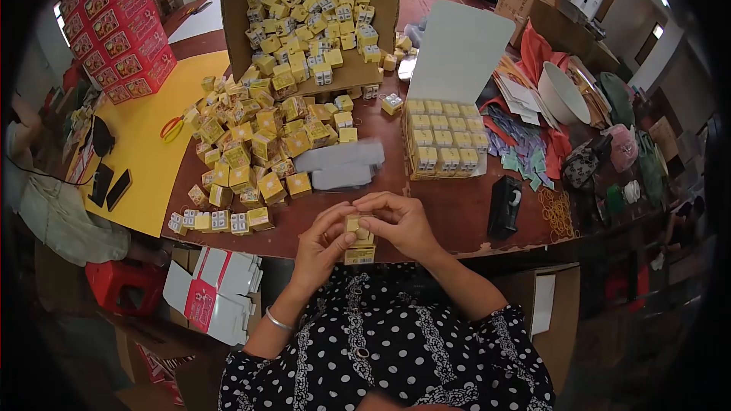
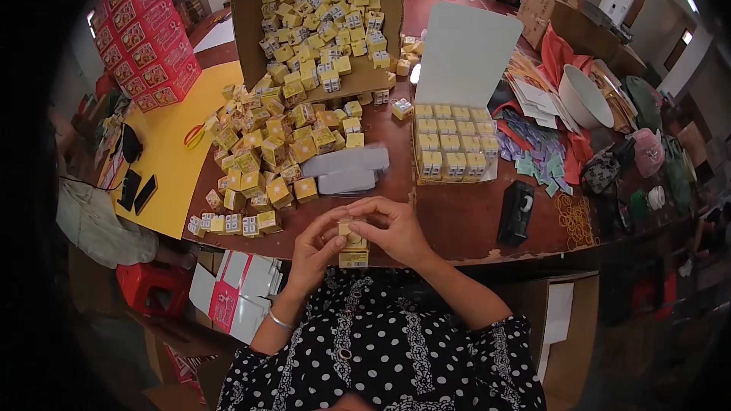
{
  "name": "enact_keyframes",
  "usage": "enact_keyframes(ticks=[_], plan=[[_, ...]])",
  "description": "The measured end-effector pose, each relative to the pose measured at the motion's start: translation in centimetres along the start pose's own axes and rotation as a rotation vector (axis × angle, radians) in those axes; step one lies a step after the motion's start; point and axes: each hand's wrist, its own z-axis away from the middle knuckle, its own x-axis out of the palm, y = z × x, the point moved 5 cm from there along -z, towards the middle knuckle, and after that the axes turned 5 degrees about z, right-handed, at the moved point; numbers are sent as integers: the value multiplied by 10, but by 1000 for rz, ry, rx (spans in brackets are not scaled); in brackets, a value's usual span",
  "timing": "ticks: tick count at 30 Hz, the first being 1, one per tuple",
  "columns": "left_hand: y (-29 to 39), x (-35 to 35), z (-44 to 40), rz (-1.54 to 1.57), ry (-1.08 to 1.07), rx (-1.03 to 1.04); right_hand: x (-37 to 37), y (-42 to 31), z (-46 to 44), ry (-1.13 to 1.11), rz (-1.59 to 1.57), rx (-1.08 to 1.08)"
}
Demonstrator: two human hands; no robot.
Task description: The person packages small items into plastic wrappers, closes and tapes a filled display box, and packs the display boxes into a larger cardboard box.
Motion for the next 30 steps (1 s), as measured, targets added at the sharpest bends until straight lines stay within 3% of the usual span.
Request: enact_keyframes(ticks=[1, 7, 13, 20, 30], plan=[[-6, 0, 0, 61, -26, -137, -3, -1, -2, -2, 3, -7], [-3, 2, -2, 28, -16, -119, -10, 2, -7, -14, 131, 92], [2, 3, -4, 28, -45, -132, -14, -4, -8, -56, 49, 201], [4, 3, -4, 50, -40, -77, -9, -18, -11, -192, 297, 29], [7, 5, -3, 27, -34, 6, -7, -15, -13, -131, 203, 41]])
